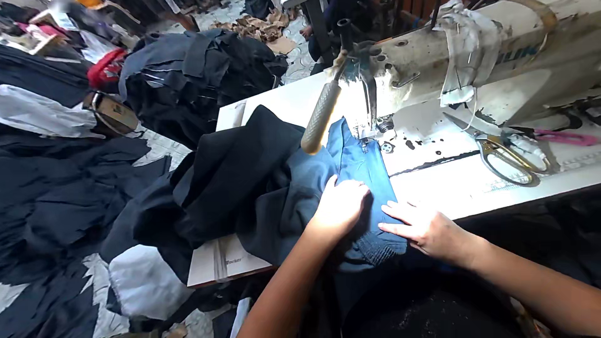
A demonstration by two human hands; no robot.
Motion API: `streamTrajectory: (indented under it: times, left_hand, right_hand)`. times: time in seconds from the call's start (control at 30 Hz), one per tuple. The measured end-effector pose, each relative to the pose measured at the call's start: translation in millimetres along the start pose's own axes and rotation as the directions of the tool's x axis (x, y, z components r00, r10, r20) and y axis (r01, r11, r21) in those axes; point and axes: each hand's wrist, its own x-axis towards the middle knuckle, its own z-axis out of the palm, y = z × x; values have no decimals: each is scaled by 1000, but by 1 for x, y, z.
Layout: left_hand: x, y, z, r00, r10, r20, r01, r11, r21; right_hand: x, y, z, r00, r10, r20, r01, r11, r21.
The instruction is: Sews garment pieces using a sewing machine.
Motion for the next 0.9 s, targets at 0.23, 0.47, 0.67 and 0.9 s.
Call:
streamTrajectory:
  times: [0.23, 0.47, 0.67, 0.9]
  left_hand:
    - [-6, 24, 13, 999, -1, -52, 2, 1000, 19]
    - [1, 26, 23, 988, 61, -140, -58, 998, 20]
    - [12, 5, 24, 973, 106, -204, -107, 994, 6]
    - [20, -11, 11, 988, 103, -116, -108, 993, -38]
  right_hand:
    - [-7, 11, -13, 1000, -7, 22, 7, 1000, -16]
    - [-6, 18, -29, 997, -15, 78, 20, 998, -63]
    - [5, 27, -24, 998, -12, 63, 15, 999, -50]
    - [22, 30, -21, 998, -24, 64, 28, 998, -54]
